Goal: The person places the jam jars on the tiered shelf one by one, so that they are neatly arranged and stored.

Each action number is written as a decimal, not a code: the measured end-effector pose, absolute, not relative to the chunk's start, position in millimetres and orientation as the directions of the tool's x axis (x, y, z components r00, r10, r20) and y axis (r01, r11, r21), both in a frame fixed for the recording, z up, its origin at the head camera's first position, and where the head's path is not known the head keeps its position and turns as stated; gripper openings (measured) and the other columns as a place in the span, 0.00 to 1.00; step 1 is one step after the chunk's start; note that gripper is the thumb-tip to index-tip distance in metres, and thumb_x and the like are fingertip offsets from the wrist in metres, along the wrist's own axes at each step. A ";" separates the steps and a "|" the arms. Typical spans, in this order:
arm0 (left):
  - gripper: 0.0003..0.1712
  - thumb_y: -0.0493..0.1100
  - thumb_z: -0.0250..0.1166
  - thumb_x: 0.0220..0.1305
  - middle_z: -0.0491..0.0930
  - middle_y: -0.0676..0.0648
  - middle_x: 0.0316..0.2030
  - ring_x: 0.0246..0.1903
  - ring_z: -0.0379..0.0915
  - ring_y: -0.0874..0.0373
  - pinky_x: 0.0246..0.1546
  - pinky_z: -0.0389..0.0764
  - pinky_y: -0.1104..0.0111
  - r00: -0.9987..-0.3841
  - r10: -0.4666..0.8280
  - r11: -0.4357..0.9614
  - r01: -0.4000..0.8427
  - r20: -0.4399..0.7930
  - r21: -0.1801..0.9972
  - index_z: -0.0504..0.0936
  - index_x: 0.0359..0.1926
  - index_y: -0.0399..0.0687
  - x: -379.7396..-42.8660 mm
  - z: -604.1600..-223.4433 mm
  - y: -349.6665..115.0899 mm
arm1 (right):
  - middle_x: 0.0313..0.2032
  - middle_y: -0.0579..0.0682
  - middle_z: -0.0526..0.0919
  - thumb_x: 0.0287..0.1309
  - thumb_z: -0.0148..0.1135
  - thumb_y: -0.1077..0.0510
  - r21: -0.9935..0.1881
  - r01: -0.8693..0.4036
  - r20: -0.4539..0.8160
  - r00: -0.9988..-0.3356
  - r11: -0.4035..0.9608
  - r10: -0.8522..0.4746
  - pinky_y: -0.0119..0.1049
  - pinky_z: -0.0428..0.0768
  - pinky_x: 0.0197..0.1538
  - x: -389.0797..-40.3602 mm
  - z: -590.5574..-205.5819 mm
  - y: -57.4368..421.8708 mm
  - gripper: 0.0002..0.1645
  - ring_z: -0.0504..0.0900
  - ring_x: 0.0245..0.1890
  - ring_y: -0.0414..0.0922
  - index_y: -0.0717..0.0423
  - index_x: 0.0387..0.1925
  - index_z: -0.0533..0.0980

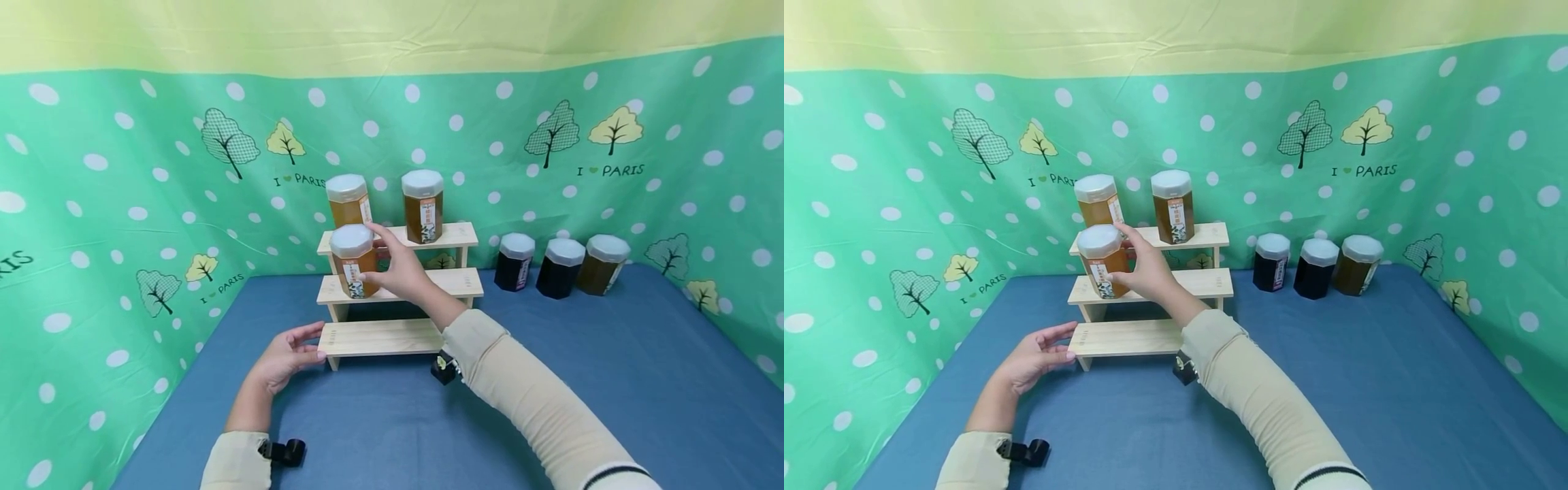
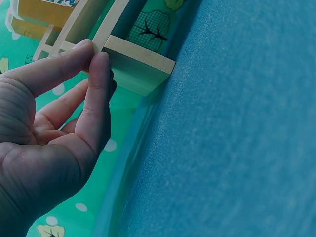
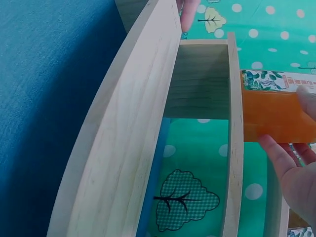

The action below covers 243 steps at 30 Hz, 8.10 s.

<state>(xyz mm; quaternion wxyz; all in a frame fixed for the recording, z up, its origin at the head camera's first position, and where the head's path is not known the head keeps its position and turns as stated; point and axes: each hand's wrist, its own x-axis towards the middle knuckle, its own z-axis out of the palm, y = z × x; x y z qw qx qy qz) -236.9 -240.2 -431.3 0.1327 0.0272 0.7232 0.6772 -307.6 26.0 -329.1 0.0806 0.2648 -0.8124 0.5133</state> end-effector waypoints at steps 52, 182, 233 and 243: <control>0.43 0.25 0.67 0.56 0.61 0.30 0.66 0.42 0.80 0.57 0.42 0.83 0.65 -0.962 0.228 0.075 -0.138 -0.151 0.988 0.58 0.71 0.31 -236.3 -432.6 -241.4 | 0.49 0.68 0.76 0.53 0.68 0.72 -0.722 -0.652 0.632 -0.758 0.233 -0.161 0.57 0.79 0.49 -249.0 -311.8 125.3 0.24 0.77 0.45 0.62 0.73 0.53 0.73; 0.42 0.28 0.68 0.57 0.62 0.32 0.66 0.42 0.79 0.56 0.45 0.83 0.61 -0.963 0.218 0.106 -0.135 -0.156 0.985 0.60 0.71 0.35 -237.6 -429.7 -243.5 | 0.68 0.69 0.59 0.57 0.70 0.52 -0.797 -0.126 0.305 -0.928 0.591 0.214 0.63 0.71 0.53 -311.2 -412.6 336.9 0.58 0.66 0.60 0.67 0.53 0.77 0.43; 0.43 0.25 0.68 0.55 0.63 0.30 0.65 0.43 0.80 0.55 0.43 0.83 0.64 -0.964 0.210 0.067 -0.150 -0.161 0.986 0.60 0.70 0.32 -235.9 -430.8 -239.2 | 0.61 0.64 0.73 0.52 0.74 0.50 -0.801 -0.088 0.340 -0.880 0.592 0.330 0.16 0.72 0.34 -285.1 -407.1 324.6 0.48 0.75 0.54 0.58 0.51 0.72 0.63; 0.43 0.24 0.68 0.54 0.64 0.31 0.65 0.41 0.80 0.55 0.42 0.83 0.65 -0.964 0.208 0.055 -0.157 -0.165 0.986 0.61 0.70 0.32 -237.0 -430.1 -239.7 | 0.60 0.63 0.75 0.49 0.75 0.48 -0.791 -0.115 0.372 -0.870 0.601 0.323 0.15 0.72 0.34 -273.7 -398.3 320.1 0.48 0.78 0.47 0.41 0.49 0.71 0.65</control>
